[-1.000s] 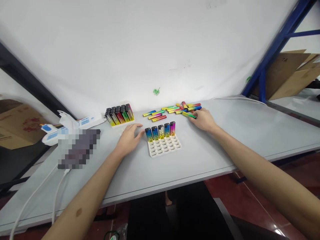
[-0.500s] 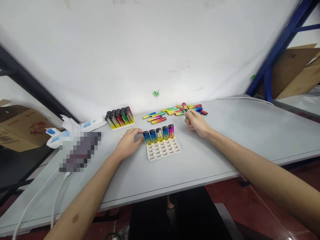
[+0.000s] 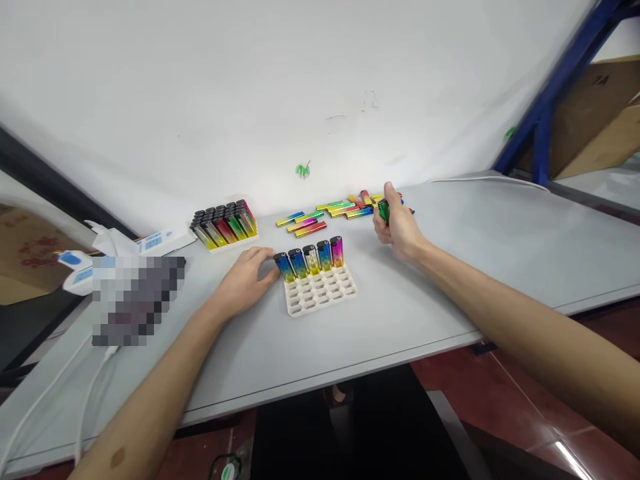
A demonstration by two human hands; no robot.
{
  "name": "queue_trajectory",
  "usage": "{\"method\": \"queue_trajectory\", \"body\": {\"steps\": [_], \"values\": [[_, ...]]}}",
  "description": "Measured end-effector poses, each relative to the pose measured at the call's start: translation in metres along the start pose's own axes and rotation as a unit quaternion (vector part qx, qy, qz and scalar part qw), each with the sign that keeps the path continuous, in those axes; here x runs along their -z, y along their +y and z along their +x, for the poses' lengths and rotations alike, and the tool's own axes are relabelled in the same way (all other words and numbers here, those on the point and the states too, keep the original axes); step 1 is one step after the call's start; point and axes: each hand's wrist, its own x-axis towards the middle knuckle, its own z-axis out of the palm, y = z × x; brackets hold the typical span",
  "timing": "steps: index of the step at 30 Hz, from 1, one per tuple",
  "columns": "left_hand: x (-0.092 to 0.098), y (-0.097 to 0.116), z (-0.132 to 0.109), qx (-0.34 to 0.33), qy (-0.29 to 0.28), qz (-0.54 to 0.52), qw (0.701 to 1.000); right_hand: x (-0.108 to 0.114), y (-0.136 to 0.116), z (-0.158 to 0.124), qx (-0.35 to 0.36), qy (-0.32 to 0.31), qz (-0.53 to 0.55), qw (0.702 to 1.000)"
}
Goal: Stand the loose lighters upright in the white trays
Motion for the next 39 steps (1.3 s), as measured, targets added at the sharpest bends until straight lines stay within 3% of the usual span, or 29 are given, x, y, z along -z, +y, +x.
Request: {"method": "queue_trajectory", "body": {"steps": [3,21,39], "values": [[-0.001,0.0,-0.001,-0.009,0.002,-0.004,1.0,-0.001,-0.001,-0.001,-0.01,0.042,0.028,0.999],[0.0,0.0,-0.002,-0.011,-0.009,-0.011,1.0,0.002,-0.003,-0.004,-0.038,0.01,0.055,0.998],[-0.002,-0.003,-0.002,-0.025,-0.002,-0.011,1.0,-0.009,0.0,-0.012,-0.022,-0.033,-0.02,0.999]]}}
